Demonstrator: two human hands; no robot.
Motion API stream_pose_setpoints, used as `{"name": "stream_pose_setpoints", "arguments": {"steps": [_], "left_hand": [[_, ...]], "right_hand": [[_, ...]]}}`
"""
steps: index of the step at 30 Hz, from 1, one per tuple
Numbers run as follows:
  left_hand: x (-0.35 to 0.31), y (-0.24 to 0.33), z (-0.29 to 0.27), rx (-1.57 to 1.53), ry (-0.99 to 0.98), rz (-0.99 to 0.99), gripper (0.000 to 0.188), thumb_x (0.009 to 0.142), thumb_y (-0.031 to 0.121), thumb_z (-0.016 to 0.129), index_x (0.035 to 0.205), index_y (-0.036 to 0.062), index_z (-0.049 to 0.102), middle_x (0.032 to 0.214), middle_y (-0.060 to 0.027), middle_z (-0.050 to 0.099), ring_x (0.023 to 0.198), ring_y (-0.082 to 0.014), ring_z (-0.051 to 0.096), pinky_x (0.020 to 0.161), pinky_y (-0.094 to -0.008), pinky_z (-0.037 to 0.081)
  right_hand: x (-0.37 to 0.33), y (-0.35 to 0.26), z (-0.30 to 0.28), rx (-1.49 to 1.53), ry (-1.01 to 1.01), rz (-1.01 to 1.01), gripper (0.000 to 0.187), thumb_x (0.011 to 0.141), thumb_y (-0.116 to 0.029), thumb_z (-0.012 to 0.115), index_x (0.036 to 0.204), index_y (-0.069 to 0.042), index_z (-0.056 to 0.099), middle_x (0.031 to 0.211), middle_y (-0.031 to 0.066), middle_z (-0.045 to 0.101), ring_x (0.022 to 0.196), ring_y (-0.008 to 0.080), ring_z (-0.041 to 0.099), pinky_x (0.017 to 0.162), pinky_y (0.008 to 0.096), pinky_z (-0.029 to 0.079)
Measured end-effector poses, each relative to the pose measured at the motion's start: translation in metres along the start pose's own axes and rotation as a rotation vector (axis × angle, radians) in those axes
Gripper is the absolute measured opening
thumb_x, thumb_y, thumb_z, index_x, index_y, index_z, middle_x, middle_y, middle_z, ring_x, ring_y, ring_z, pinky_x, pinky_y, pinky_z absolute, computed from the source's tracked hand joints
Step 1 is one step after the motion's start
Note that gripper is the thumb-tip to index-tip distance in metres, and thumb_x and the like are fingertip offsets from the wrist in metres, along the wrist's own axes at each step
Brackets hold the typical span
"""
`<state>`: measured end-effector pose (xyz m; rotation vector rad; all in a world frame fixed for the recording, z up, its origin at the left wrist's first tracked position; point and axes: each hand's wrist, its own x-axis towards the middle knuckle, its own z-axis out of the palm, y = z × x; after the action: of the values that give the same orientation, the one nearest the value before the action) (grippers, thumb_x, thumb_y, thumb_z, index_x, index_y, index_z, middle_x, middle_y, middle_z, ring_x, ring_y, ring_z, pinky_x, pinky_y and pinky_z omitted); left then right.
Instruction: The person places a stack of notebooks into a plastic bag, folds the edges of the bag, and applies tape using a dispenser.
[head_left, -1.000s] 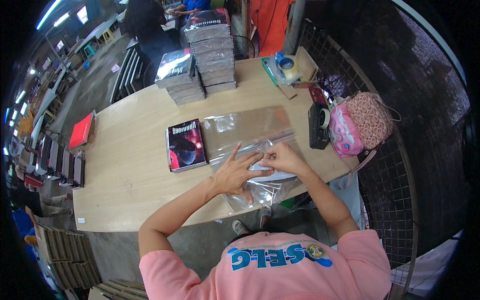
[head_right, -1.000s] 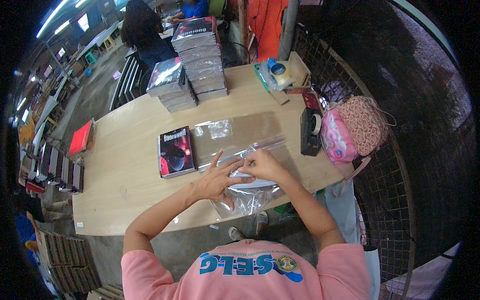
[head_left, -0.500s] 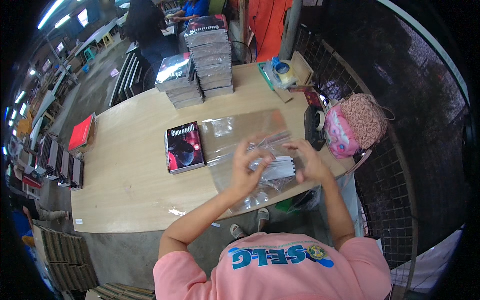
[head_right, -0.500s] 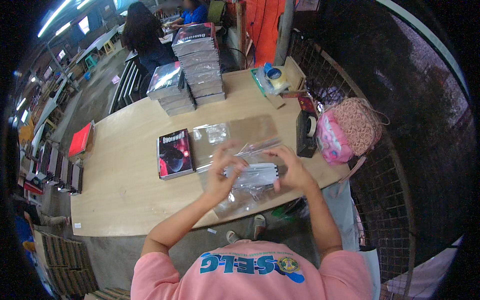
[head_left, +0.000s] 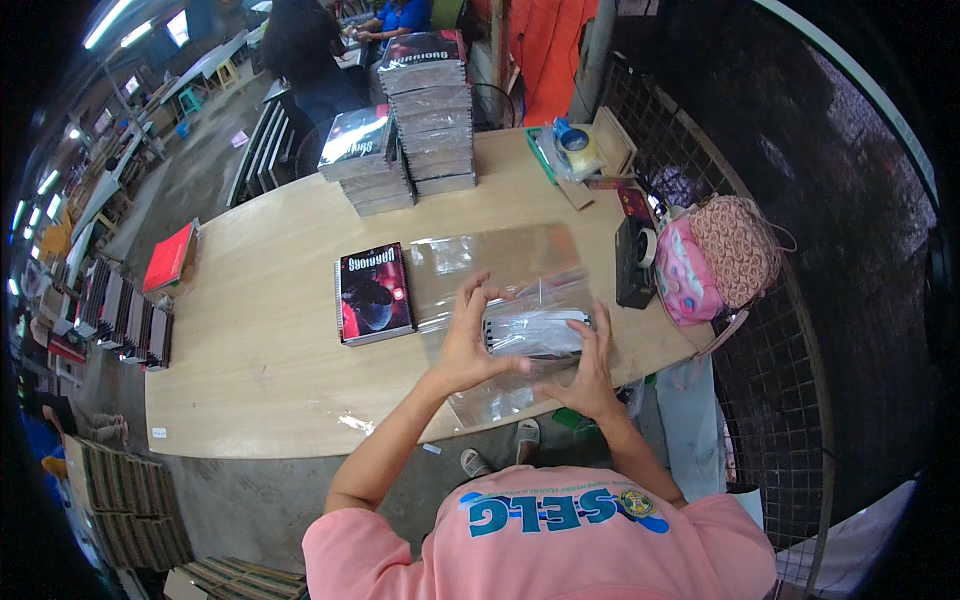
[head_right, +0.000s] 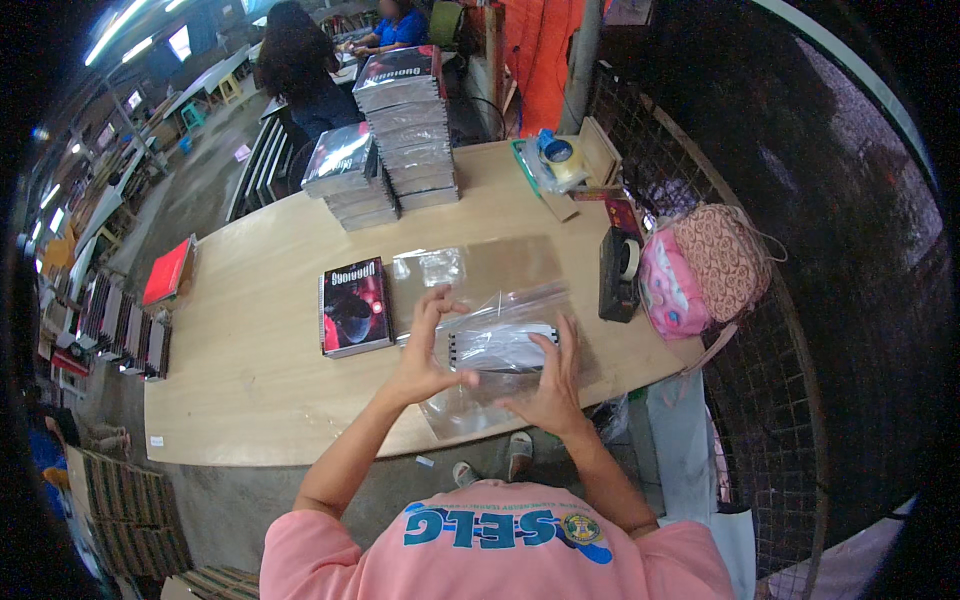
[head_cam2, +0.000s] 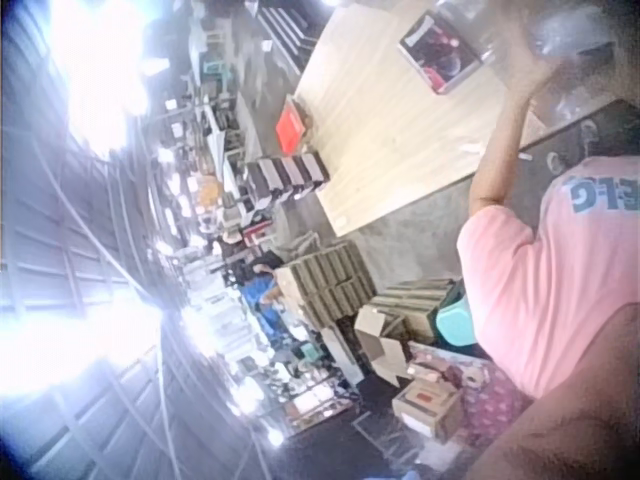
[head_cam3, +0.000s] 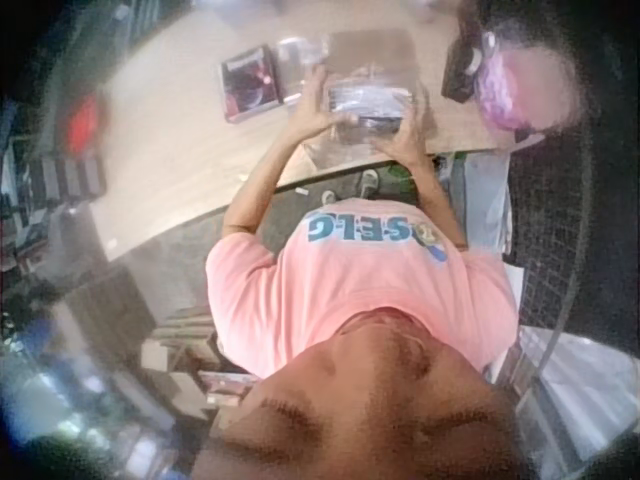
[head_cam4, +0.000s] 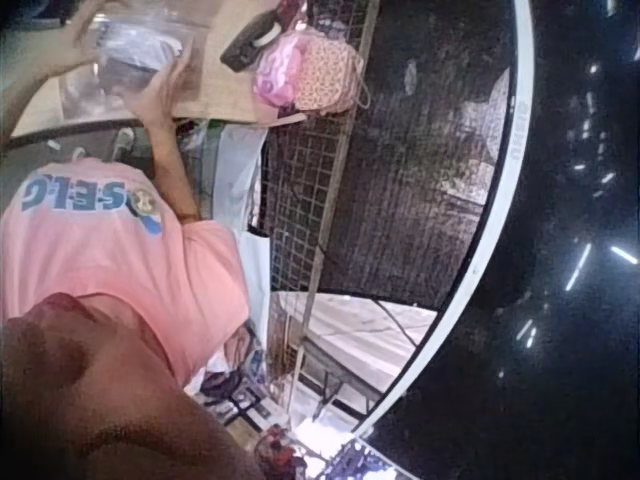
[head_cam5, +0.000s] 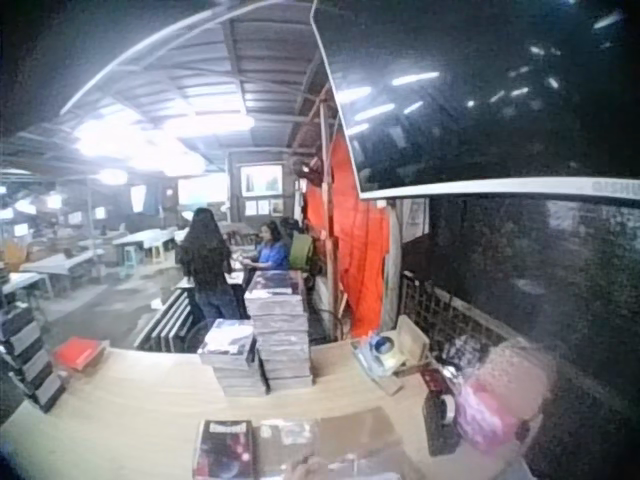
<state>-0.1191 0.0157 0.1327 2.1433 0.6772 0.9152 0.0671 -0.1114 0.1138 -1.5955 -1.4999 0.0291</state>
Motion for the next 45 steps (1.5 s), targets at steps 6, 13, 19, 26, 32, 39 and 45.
{"name": "stream_pose_setpoints", "arguments": {"steps": [6, 13, 19, 26, 32, 39, 45], "left_hand": [[0.003, -0.011, 0.016, 0.015, -0.107, -0.263, 0.033, 0.070, 0.026, 0.086, 0.081, 0.0038, 0.063, 0.098, -0.0140, 0.061, 0.088, -0.0294, 0.057, 0.077, -0.0400, 0.047], [-0.004, -0.016, 0.044, 0.022, 0.158, -0.286, 0.033, 0.066, 0.016, 0.087, 0.080, 0.0025, 0.060, 0.076, -0.0120, 0.058, 0.067, -0.0242, 0.057, 0.065, -0.0372, 0.046], [0.003, -0.062, 0.057, -0.584, 0.137, -0.710, 0.059, 0.069, 0.004, 0.082, 0.121, -0.0021, 0.056, 0.090, -0.0123, 0.067, 0.080, -0.0174, 0.061, 0.072, -0.0286, 0.049], [0.001, -0.031, 0.066, -0.517, 0.189, -0.363, 0.018, 0.062, -0.016, 0.061, 0.068, -0.0016, 0.070, 0.080, -0.0128, 0.072, 0.080, -0.0188, 0.068, 0.077, -0.0297, 0.052], [-0.003, -0.033, 0.066, -0.378, 0.219, -0.297, 0.019, 0.061, -0.016, 0.061, 0.064, 0.0020, 0.068, 0.076, -0.0102, 0.071, 0.084, -0.0184, 0.066, 0.087, -0.0327, 0.048], [0.015, -0.061, 0.019, -0.883, -0.228, -0.407, 0.050, 0.069, 0.003, 0.073, 0.119, 0.0041, 0.064, 0.126, -0.0130, 0.063, 0.119, -0.0247, 0.056, 0.103, -0.0380, 0.040], [0.079, -0.029, 0.007, 0.142, -1.016, -0.017, 0.097, 0.071, 0.033, 0.082, 0.147, -0.0033, 0.034, 0.124, -0.0258, 0.062, 0.106, -0.0342, 0.065, 0.091, -0.0379, 0.049]], "right_hand": [[0.019, 0.044, 0.019, 0.257, -0.033, 0.171, 0.023, 0.063, -0.010, 0.085, 0.078, -0.004, 0.068, 0.135, 0.0206, 0.048, 0.123, 0.0330, 0.050, 0.100, 0.0443, 0.041], [0.024, 0.053, 0.023, 0.191, -0.009, 0.176, 0.021, 0.062, -0.008, 0.086, 0.076, -0.005, 0.071, 0.120, 0.0145, 0.053, 0.100, 0.0279, 0.057, 0.089, 0.0366, 0.046], [0.067, 0.099, 0.030, 0.836, -0.478, 0.855, 0.036, 0.059, 0.002, 0.080, 0.094, -0.003, 0.072, 0.124, 0.0136, 0.055, 0.115, 0.0271, 0.055, 0.090, 0.0341, 0.048], [0.057, 0.094, 0.014, 0.546, -0.466, 0.214, 0.049, 0.063, 0.002, 0.073, 0.111, -0.007, 0.071, 0.124, 0.0107, 0.058, 0.126, 0.0272, 0.047, 0.102, 0.0403, 0.043], [0.008, 0.014, 0.009, -0.108, -0.101, -0.238, 0.024, 0.068, -0.002, 0.075, 0.090, -0.013, 0.077, 0.103, 0.0078, 0.065, 0.103, 0.0227, 0.060, 0.110, 0.0485, 0.032], [-0.010, 0.053, 0.033, 0.006, 0.027, -0.309, 0.022, 0.072, -0.002, 0.072, 0.087, -0.017, 0.077, 0.082, 0.0002, 0.067, 0.081, 0.0174, 0.063, 0.107, 0.0473, 0.033], [0.004, 0.078, 0.033, -0.071, -0.029, -0.542, 0.027, 0.075, -0.007, 0.068, 0.098, -0.021, 0.076, 0.094, -0.0023, 0.067, 0.085, 0.0148, 0.062, 0.107, 0.0492, 0.031]]}}
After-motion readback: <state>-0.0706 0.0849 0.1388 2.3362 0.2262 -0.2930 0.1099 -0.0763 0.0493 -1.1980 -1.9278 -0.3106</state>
